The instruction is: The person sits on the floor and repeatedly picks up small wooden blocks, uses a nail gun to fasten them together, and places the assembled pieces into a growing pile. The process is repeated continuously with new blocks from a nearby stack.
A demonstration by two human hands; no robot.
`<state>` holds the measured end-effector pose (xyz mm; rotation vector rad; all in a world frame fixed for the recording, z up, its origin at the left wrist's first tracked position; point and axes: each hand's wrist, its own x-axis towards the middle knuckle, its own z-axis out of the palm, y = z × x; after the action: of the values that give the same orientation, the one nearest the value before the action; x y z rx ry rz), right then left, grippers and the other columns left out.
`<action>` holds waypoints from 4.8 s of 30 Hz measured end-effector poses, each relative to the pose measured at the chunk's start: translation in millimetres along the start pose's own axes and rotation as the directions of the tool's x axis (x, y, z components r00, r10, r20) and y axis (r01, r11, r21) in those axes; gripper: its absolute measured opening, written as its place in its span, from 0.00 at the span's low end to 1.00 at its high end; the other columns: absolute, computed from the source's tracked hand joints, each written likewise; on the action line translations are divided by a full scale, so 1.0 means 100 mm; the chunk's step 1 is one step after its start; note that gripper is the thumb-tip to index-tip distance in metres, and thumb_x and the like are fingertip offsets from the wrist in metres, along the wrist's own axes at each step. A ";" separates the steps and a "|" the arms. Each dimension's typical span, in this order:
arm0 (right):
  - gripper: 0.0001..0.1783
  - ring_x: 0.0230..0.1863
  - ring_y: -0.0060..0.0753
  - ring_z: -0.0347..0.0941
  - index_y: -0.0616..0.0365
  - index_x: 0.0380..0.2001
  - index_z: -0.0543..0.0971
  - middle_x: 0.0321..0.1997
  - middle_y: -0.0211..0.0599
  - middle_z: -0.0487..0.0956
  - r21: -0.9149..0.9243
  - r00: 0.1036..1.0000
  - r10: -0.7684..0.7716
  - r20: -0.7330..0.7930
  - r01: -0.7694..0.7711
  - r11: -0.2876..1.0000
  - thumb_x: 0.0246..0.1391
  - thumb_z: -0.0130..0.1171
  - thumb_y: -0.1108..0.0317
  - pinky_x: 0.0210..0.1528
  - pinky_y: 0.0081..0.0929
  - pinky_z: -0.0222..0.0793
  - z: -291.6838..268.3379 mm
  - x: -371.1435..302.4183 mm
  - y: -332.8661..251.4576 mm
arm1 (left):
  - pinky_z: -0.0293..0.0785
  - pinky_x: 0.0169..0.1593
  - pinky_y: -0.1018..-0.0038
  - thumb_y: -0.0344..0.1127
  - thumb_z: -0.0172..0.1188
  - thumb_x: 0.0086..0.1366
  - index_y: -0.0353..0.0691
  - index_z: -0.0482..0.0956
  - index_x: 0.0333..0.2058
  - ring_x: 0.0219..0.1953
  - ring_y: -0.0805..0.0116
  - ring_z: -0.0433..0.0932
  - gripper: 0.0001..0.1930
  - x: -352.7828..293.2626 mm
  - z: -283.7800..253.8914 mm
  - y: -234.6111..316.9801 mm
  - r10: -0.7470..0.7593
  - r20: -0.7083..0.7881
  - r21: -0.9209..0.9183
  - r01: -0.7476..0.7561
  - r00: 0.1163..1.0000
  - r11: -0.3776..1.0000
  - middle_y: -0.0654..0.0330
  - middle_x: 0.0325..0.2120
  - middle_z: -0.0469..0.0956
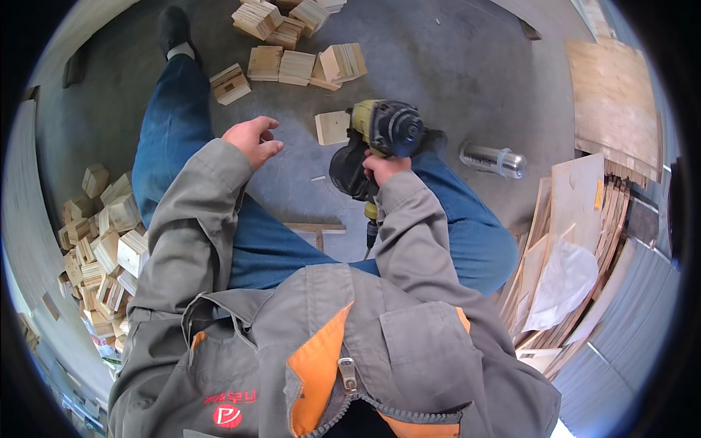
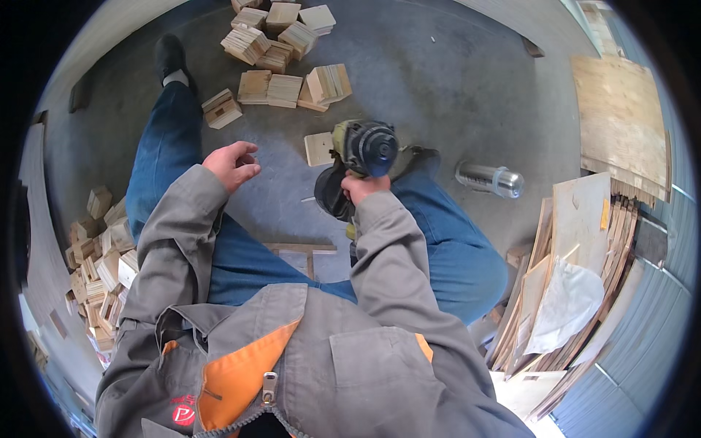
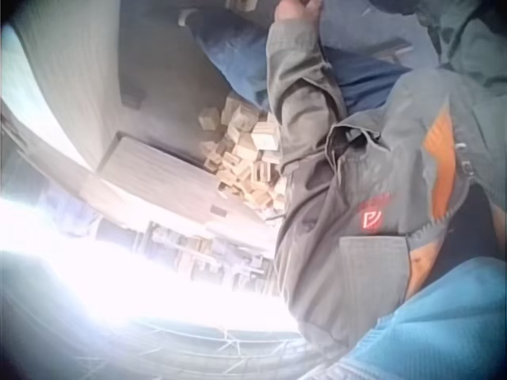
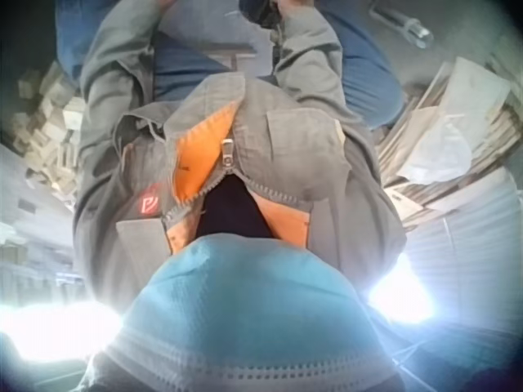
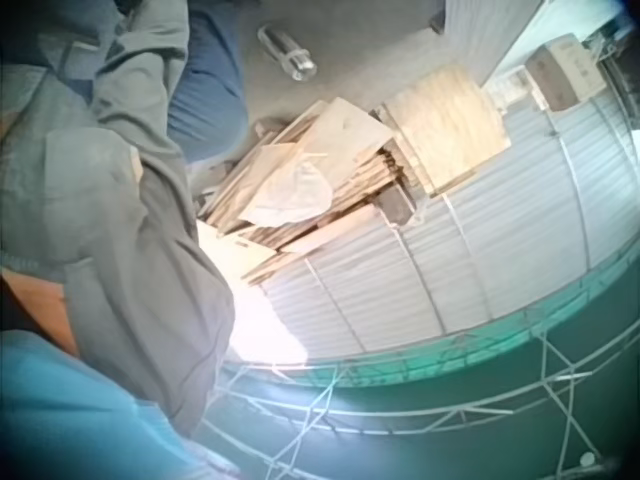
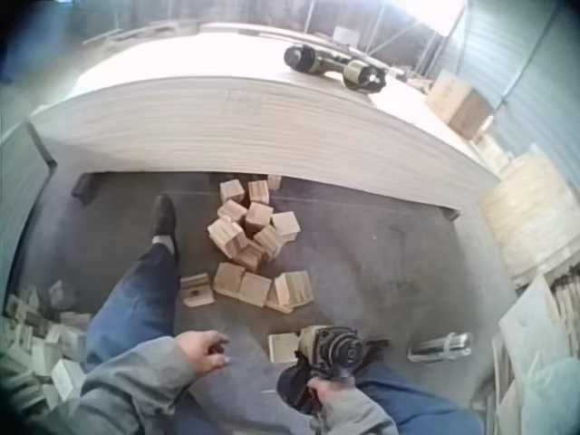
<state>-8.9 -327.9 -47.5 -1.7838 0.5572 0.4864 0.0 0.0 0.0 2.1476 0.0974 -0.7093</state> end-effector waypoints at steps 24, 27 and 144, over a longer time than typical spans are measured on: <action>0.07 0.19 0.33 0.78 0.67 0.26 0.80 0.22 0.41 0.81 -0.216 0.832 0.551 -0.069 -0.551 0.806 0.45 0.63 0.72 0.24 0.33 0.75 -0.61 0.31 0.84 | 0.72 0.59 0.63 0.42 0.71 0.54 0.38 0.74 0.57 0.55 0.50 0.77 0.33 0.90 0.70 -0.14 -0.118 0.113 0.358 0.070 0.987 0.931 0.48 0.52 0.78; 0.08 0.19 0.34 0.78 0.68 0.27 0.80 0.22 0.42 0.81 -0.149 0.795 0.600 -0.085 -0.606 0.781 0.46 0.63 0.71 0.24 0.32 0.76 -0.65 0.29 0.82 | 0.69 0.63 0.62 0.43 0.73 0.51 0.41 0.70 0.61 0.61 0.48 0.71 0.39 1.15 0.97 -0.04 -0.049 0.063 0.460 0.014 0.997 0.888 0.47 0.59 0.71; 0.15 0.32 0.44 0.83 0.66 0.30 0.83 0.30 0.49 0.84 -0.313 0.896 0.427 -0.121 -0.443 0.840 0.41 0.67 0.64 0.38 0.35 0.77 -0.59 0.45 1.00 | 0.64 0.65 0.62 0.39 0.80 0.37 0.33 0.55 0.65 0.64 0.48 0.64 0.57 2.60 0.81 0.48 0.180 -0.267 0.375 -0.070 0.947 0.924 0.43 0.60 0.65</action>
<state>-29.7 -413.9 -134.5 -1.9945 0.9724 0.9003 195.1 -137.2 -139.9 2.5789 -0.0159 -0.3399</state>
